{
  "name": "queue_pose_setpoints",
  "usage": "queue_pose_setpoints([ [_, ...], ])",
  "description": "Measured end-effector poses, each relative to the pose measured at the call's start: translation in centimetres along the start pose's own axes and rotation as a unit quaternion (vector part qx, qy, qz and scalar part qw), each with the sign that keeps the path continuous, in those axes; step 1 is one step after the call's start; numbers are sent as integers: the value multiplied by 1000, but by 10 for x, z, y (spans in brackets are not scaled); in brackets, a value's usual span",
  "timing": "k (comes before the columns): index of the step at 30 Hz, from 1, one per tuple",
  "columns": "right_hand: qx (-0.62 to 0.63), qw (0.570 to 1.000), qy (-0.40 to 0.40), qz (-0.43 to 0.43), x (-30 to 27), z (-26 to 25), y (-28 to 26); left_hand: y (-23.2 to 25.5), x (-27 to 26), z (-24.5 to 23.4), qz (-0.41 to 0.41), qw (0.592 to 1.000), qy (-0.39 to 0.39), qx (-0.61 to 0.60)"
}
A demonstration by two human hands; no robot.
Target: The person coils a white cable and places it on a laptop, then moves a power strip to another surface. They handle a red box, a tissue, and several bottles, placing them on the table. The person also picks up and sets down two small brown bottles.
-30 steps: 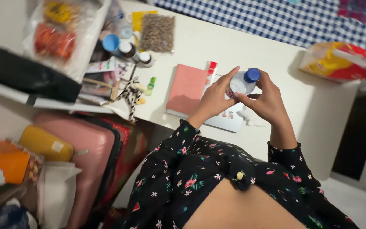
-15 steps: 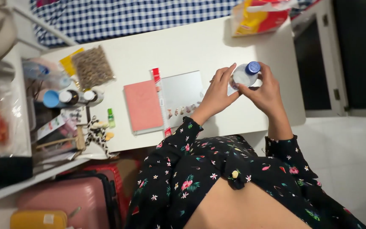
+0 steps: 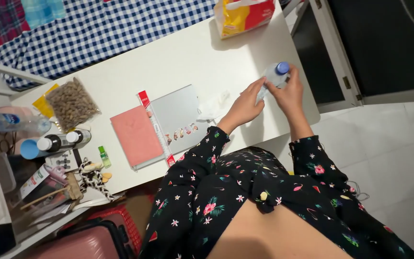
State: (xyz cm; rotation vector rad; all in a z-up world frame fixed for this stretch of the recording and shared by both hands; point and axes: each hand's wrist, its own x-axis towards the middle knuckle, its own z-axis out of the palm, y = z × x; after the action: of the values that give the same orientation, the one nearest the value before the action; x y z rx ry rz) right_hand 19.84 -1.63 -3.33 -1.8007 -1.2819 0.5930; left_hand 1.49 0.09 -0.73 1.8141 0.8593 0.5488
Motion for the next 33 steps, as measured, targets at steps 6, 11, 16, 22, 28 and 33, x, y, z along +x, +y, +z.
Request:
queue_pose_setpoints([
  [6,-5,996,-67,58,-8,6,10,-6,5,9,-21,1000,-22,-3],
  [11,9,993,-103,50,-12,-5,-4,-6,0,5,-33,999,-11,0],
  [16,7,996,-88,17,-22,-8,-25,-8,-8,1,-28,1000,10,2],
  [22,-80,992,18,-100,-39,-8,-56,18,-29,-25,5,998,56,-16],
  [28,105,977,-52,-178,-53,29,-95,32,-63,-63,9,989,130,-66],
  [33,168,956,-162,-178,-66,65,-142,22,-104,-85,-30,972,213,-95],
])
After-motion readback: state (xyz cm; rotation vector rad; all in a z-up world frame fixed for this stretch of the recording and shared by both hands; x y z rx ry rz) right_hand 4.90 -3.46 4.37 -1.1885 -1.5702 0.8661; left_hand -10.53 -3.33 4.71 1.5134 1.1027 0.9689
